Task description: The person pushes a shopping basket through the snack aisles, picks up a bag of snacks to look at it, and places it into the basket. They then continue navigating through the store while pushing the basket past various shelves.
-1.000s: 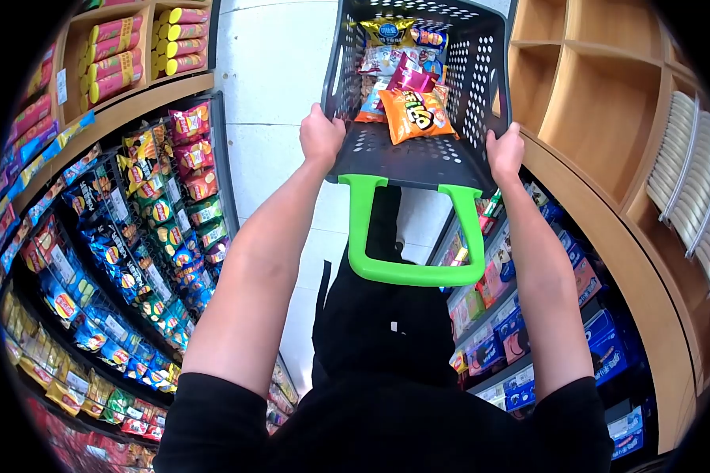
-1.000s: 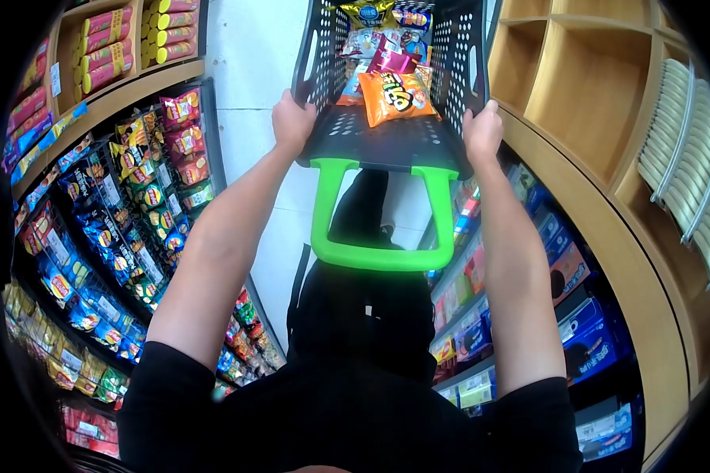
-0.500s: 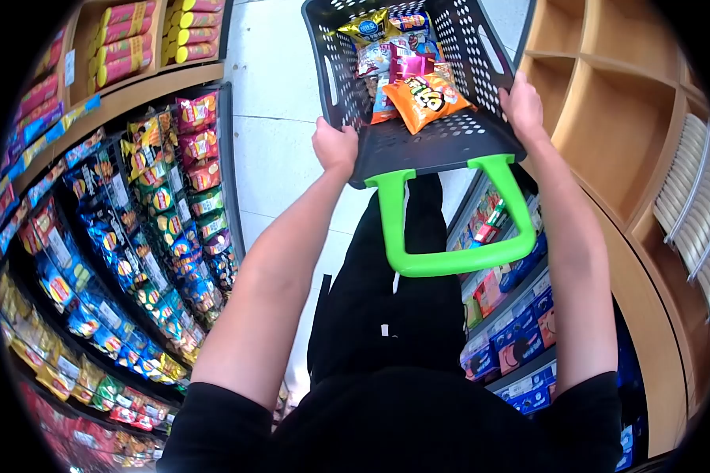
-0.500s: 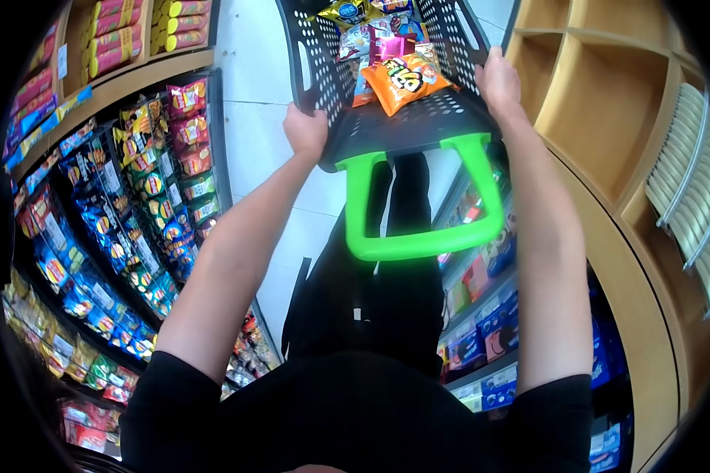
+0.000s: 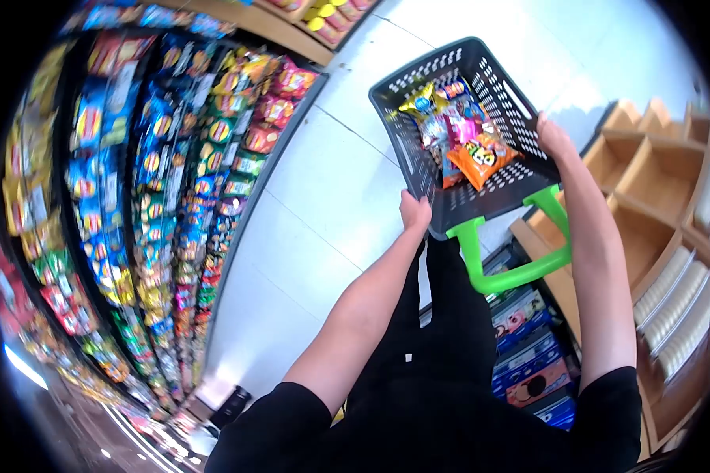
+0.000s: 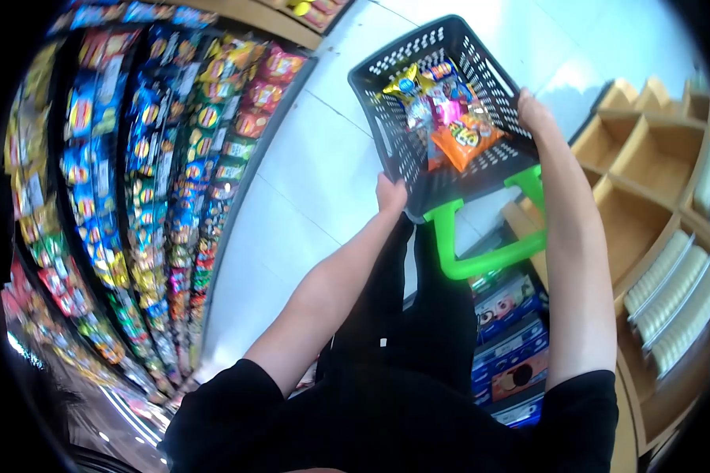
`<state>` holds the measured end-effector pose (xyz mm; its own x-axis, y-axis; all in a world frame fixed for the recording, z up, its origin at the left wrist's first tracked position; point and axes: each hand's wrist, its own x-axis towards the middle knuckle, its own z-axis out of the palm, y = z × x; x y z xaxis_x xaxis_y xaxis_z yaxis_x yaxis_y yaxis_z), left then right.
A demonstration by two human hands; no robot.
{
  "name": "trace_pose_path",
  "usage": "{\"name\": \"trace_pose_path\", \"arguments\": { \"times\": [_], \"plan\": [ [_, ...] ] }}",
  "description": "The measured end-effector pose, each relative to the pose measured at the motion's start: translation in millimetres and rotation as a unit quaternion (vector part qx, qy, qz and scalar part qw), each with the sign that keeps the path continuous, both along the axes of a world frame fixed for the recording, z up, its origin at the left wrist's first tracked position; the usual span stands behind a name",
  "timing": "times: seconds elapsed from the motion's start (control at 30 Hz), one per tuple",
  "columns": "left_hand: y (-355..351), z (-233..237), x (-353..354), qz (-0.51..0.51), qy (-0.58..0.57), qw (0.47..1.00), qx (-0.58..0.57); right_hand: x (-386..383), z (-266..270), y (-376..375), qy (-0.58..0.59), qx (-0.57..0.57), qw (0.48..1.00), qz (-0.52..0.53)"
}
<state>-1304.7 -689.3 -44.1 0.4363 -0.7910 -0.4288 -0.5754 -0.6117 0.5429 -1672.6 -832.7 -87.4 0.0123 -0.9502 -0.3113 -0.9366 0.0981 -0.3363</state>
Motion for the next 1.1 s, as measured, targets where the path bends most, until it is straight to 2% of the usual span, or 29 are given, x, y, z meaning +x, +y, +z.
{"name": "trace_pose_path", "arguments": {
  "times": [0.1,0.17,0.2,0.27,0.3,0.33,0.37,0.4,0.47,0.57,0.67,0.83,0.97,1.1],
  "plan": [
    [34,-28,38,0.029,0.022,0.999,0.002,42,23,-3,-0.041,0.002,0.998,0.040],
    [53,-23,54,0.051,0.037,0.998,-0.001,74,35,-5,-0.029,0.033,0.998,0.041],
    [63,-22,62,0.066,0.040,0.997,0.008,93,71,4,-0.050,0.028,0.997,0.043],
    [91,-67,88,0.077,0.041,0.996,0.017,124,92,7,-0.037,0.087,0.994,0.052],
    [105,-70,93,0.104,0.042,0.994,0.001,138,107,11,-0.045,0.096,0.992,0.076],
    [114,-71,95,0.129,0.042,0.991,-0.013,147,85,7,-0.045,0.093,0.991,0.090],
    [119,-49,92,0.180,0.043,0.983,0.016,161,98,12,-0.060,0.103,0.988,0.095],
    [125,-27,90,0.223,0.041,0.973,0.048,169,87,16,-0.053,0.076,0.987,0.131],
    [148,-31,93,0.234,0.023,0.971,0.030,194,81,22,-0.066,0.050,0.987,0.137],
    [171,-41,89,0.313,-0.038,0.949,-0.030,234,86,16,-0.099,-0.001,0.977,0.188],
    [174,-18,68,0.381,-0.070,0.920,-0.050,269,99,2,-0.072,-0.014,0.968,0.241],
    [163,0,49,0.513,0.002,0.856,-0.068,326,120,-23,-0.024,-0.029,0.963,0.268],
    [146,21,51,0.580,0.014,0.810,-0.089,375,129,-40,0.017,-0.033,0.956,0.292],
    [141,11,61,0.630,0.042,0.768,-0.108,431,141,-57,0.065,-0.017,0.943,0.325]
  ]
}}
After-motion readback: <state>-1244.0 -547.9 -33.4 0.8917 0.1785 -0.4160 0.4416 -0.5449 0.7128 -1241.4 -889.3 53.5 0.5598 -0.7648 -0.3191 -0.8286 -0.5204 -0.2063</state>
